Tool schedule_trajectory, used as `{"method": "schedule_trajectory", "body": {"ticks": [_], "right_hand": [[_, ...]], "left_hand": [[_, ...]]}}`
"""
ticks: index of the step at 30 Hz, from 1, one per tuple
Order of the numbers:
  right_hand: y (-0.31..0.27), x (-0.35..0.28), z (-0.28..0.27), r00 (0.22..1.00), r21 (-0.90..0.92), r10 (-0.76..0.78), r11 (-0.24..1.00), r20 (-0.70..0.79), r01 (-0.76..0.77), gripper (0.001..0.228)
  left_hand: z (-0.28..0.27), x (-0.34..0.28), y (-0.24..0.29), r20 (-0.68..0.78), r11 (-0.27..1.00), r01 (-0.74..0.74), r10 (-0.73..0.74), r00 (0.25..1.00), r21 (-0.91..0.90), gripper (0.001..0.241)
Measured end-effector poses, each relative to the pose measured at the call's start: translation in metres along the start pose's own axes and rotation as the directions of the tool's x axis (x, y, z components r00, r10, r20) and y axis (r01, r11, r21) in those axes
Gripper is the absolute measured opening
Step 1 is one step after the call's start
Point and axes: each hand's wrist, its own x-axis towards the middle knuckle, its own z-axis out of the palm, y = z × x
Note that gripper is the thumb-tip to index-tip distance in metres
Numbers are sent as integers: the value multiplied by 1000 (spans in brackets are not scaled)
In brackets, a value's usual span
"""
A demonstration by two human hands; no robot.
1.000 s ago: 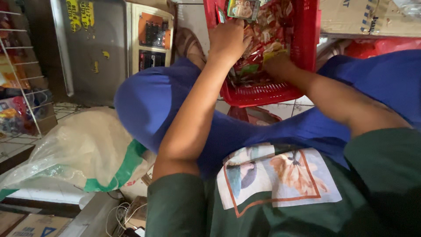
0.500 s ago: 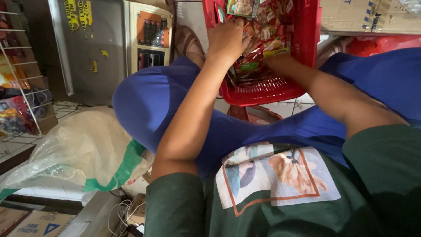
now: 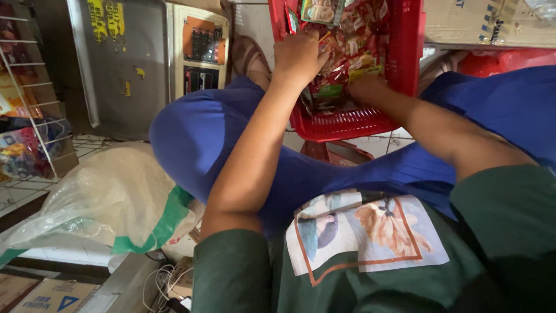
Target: The person sorts small packets of seasoning from a larger pile into a red plastic basket by hand.
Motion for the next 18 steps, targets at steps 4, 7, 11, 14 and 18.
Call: {"method": "schedule_trajectory", "body": {"ticks": [4, 7, 11, 14, 18], "right_hand": [[19, 20, -11, 981, -63, -34, 998, -192, 22, 23], [31, 10, -46, 990, 190, 30, 982, -139, -3, 33], [42, -21, -129, 964, 388, 45, 919, -261, 62, 54], [48, -64, -191, 926, 530, 76, 836, -370, 144, 45], [43, -121, -249, 879, 794, 220, 557, -422, 242, 38]], "left_hand": [[-3, 5, 3, 20, 1000, -20, 20, 1000, 2, 51], [-8, 10, 13, -25, 999, -45, 45, 999, -14, 56], [-24, 18, 30, -34, 996, -82, 81, 996, -20, 50], [-46, 22, 52, -186, 993, -76, 58, 981, -93, 59], [-95, 18, 77, -446, 935, -317, 218, 868, -160, 77]]}}
